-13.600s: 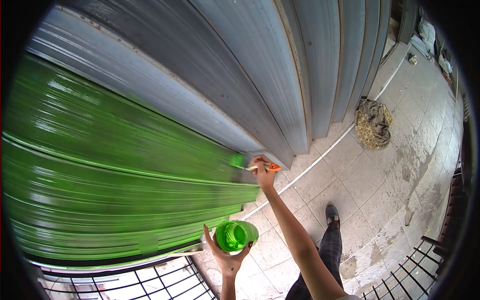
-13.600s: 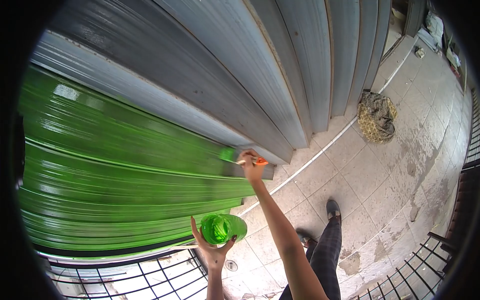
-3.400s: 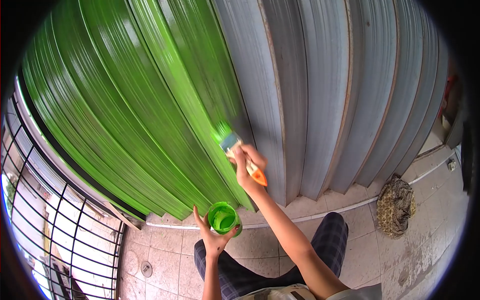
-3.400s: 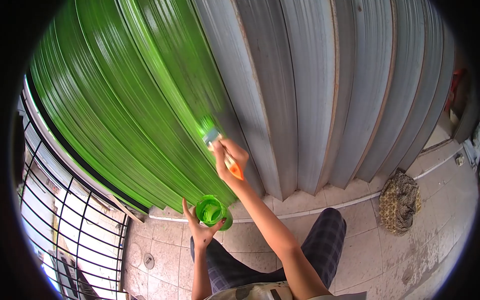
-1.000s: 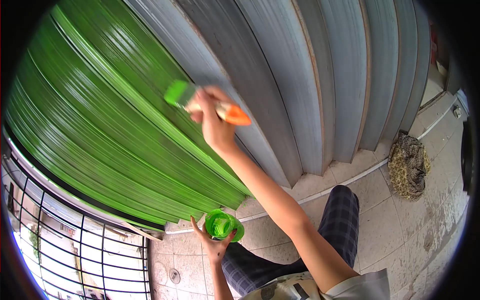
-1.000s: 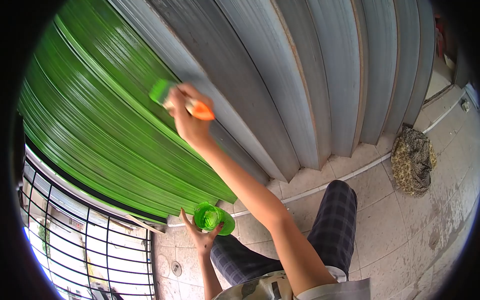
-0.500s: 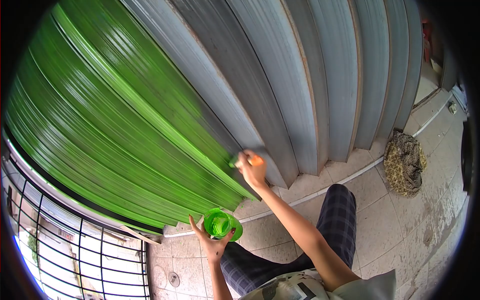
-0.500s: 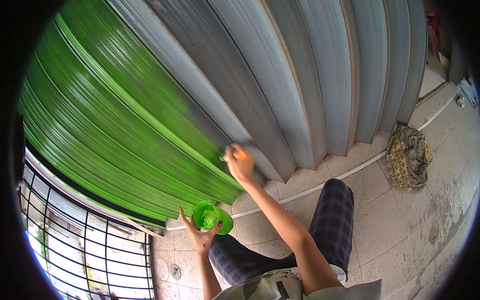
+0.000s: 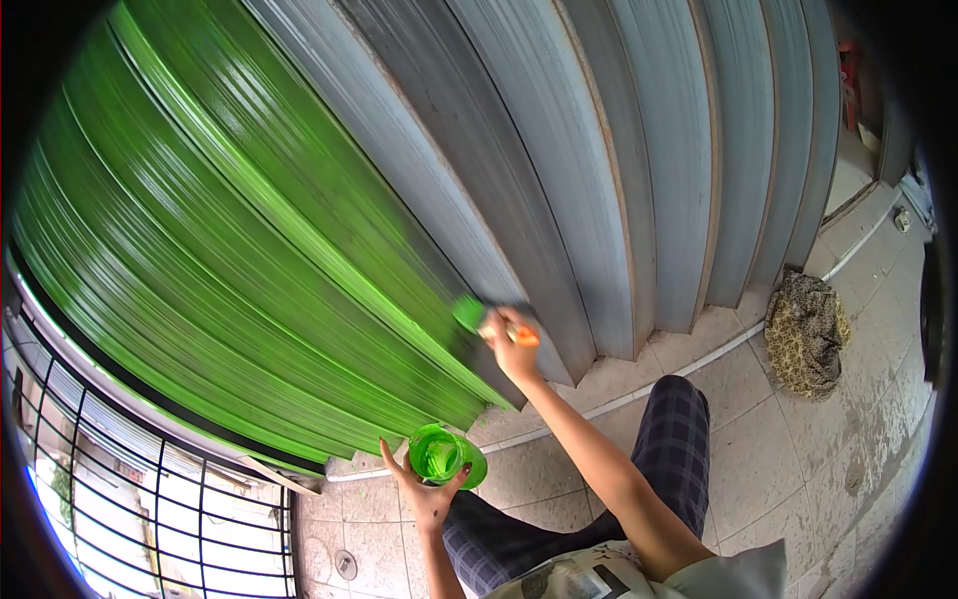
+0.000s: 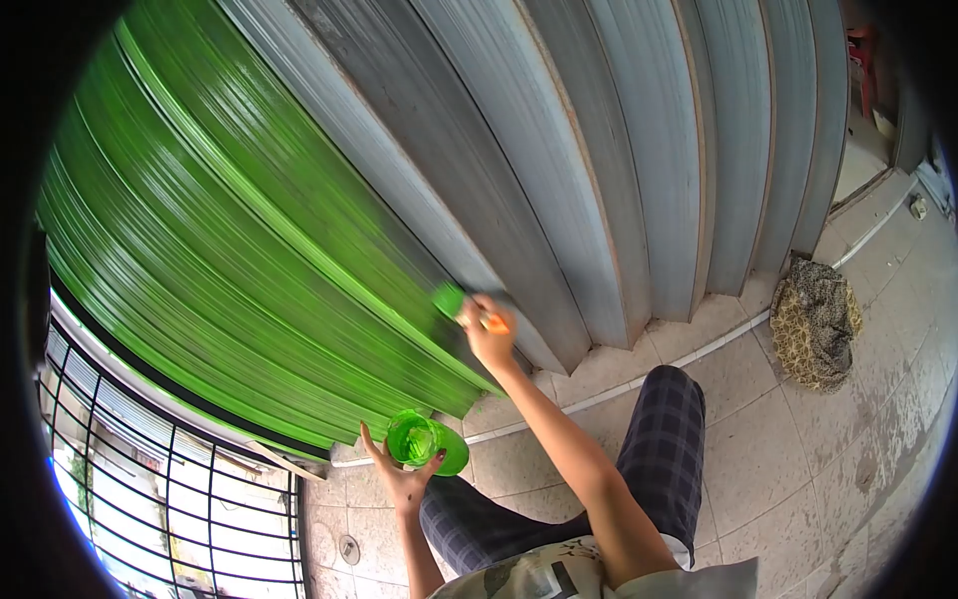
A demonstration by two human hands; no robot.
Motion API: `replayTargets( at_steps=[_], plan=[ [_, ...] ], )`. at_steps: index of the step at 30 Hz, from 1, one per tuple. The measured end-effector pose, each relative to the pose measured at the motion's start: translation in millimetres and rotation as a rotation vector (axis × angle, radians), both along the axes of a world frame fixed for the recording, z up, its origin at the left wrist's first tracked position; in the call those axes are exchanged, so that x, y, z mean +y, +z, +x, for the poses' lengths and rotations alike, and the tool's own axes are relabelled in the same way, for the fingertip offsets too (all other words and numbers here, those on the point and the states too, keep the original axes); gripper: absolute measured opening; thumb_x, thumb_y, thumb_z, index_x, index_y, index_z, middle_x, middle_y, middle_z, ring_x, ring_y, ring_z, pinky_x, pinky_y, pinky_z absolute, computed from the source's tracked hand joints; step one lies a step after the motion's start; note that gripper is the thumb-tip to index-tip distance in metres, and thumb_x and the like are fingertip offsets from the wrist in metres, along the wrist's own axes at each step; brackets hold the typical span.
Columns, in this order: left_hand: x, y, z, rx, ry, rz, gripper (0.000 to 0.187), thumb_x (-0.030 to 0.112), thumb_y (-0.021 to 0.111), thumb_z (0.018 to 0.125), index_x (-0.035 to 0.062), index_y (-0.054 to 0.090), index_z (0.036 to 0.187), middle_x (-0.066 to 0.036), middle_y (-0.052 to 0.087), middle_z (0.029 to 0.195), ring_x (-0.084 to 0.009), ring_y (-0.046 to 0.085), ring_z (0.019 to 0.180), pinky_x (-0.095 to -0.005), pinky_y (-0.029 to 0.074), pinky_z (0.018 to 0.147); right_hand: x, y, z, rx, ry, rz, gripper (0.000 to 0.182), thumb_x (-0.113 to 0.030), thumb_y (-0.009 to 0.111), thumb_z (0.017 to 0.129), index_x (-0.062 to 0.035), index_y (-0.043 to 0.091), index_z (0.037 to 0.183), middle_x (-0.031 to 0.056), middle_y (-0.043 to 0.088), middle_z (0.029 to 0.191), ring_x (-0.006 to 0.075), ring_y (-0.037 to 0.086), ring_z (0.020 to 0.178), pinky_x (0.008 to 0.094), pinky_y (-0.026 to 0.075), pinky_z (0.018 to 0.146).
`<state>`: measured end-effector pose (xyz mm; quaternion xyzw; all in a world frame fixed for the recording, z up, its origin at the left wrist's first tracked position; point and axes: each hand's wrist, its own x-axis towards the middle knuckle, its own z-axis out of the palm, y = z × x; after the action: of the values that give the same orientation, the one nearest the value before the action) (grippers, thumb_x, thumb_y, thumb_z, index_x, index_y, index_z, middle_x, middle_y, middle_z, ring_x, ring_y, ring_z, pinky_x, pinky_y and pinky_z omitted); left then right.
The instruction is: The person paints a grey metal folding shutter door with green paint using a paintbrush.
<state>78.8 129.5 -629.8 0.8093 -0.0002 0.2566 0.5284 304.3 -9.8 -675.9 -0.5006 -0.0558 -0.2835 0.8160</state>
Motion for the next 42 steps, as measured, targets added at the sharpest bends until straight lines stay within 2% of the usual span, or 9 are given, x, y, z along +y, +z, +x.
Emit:
replayTargets(
  at_steps=[2, 5, 7, 12, 15, 22, 26, 31, 42],
  plan=[
    [-0.5, -0.4, -0.1, 0.015, -0.01, -0.004, 0.127, 0.007, 0.085, 0.056, 0.0087, -0.004, 0.146, -0.023, 0.048, 0.12, -0.0287, 0.053, 0.109, -0.0408, 0.043, 0.096, -1.7, -70.4, -9.6, 0.279, -0.096, -0.207, 0.019, -0.022, 0.061, 0.089, -0.0034, 0.065, 0.084, 0.0016, 0.061, 0.062, 0.008, 0.055, 0.052, 0.0235, 0.043, 0.047],
    [-0.3, 0.8, 4.2, 0.007, -0.014, 0.003, 0.127, 0.008, 0.086, 0.055, 0.0086, -0.004, 0.146, -0.023, 0.048, 0.12, -0.0285, 0.053, 0.109, -0.0406, 0.043, 0.096, 3.0, -31.3, -20.9, 0.191, 0.123, 0.204, 0.02, -0.023, 0.062, 0.088, -0.0036, 0.066, 0.084, 0.0015, 0.06, 0.06, 0.0076, 0.055, 0.052, 0.0239, 0.042, 0.048],
    [1.6, -1.6, 3.0, 0.021, -0.003, -0.009, 0.127, 0.008, 0.086, 0.055, 0.0087, -0.004, 0.146, -0.023, 0.048, 0.12, -0.0284, 0.052, 0.109, -0.0405, 0.043, 0.096, 1.9, 56.5, -14.4, 0.189, 0.134, 0.132, 0.021, -0.023, 0.063, 0.087, -0.0033, 0.066, 0.084, 0.0009, 0.059, 0.058, 0.0067, 0.053, 0.052, 0.0229, 0.041, 0.047],
    [3.4, -3.1, 3.9, 0.005, -0.013, 0.018, 0.127, 0.008, 0.086, 0.055, 0.0072, -0.003, 0.145, -0.023, 0.049, 0.119, -0.0293, 0.053, 0.109, -0.0406, 0.043, 0.096, -10.4, 214.9, -6.6, -0.441, 0.057, 0.266, 0.022, -0.018, 0.058, 0.091, 0.0001, 0.06, 0.08, 0.0048, 0.062, 0.064, 0.0096, 0.058, 0.052, 0.0221, 0.044, 0.046],
    [2.9, -3.9, 2.6, -0.002, -0.014, 0.044, 0.127, 0.008, 0.086, 0.055, 0.0063, -0.003, 0.145, -0.023, 0.049, 0.118, -0.0299, 0.053, 0.108, -0.0408, 0.043, 0.096, -8.4, 196.1, 6.1, -0.366, 0.08, 0.189, 0.021, -0.019, 0.059, 0.091, 0.0003, 0.062, 0.083, 0.0042, 0.063, 0.065, 0.0088, 0.059, 0.055, 0.0215, 0.048, 0.049],
    [-5.8, 2.3, 8.3, -0.002, -0.027, 0.003, 0.128, 0.008, 0.086, 0.053, 0.0098, -0.002, 0.146, -0.023, 0.049, 0.121, -0.0297, 0.053, 0.11, -0.0427, 0.042, 0.098, -21.1, -30.0, -26.6, 0.299, 0.109, 0.011, 0.018, -0.018, 0.06, 0.089, -0.0012, 0.062, 0.082, 0.0048, 0.061, 0.064, 0.0086, 0.057, 0.051, 0.0215, 0.045, 0.043],
    [-16.1, 19.1, 8.6, 0.026, 0.024, 0.168, 0.126, 0.013, 0.086, 0.056, 0.0073, -0.003, 0.145, -0.022, 0.053, 0.12, -0.0317, 0.055, 0.109, -0.0416, 0.044, 0.094, -59.8, 10.9, -49.2, 0.178, 0.392, 0.096, 0.022, -0.018, 0.057, 0.09, -0.001, 0.06, 0.077, 0.0073, 0.061, 0.062, 0.0082, 0.053, 0.045, 0.0208, 0.041, 0.041],
    [-24.4, 15.9, 20.6, -0.029, 0.137, 0.501, 0.121, 0.016, 0.084, 0.057, -0.0016, 0.001, 0.143, -0.018, 0.054, 0.124, -0.0357, 0.054, 0.112, -0.041, 0.046, 0.093, -90.5, 111.2, -116.5, 0.019, 0.595, -0.222, 0.02, -0.015, 0.056, 0.088, 0.0007, 0.06, 0.076, 0.0078, 0.061, 0.063, 0.0088, 0.053, 0.044, 0.0214, 0.042, 0.041],
    [-35.2, 21.1, 23.3, -0.181, 0.133, 0.764, 0.117, 0.009, 0.081, 0.054, -0.0034, 0.006, 0.143, -0.018, 0.054, 0.124, -0.0337, 0.052, 0.116, -0.0395, 0.043, 0.096, -47.6, 92.6, -140.4, -0.053, 0.555, -0.729, 0.018, -0.017, 0.059, 0.087, -0.0013, 0.064, 0.08, 0.0037, 0.063, 0.058, 0.0114, 0.057, 0.045, 0.0252, 0.043, 0.044]
  ],
)
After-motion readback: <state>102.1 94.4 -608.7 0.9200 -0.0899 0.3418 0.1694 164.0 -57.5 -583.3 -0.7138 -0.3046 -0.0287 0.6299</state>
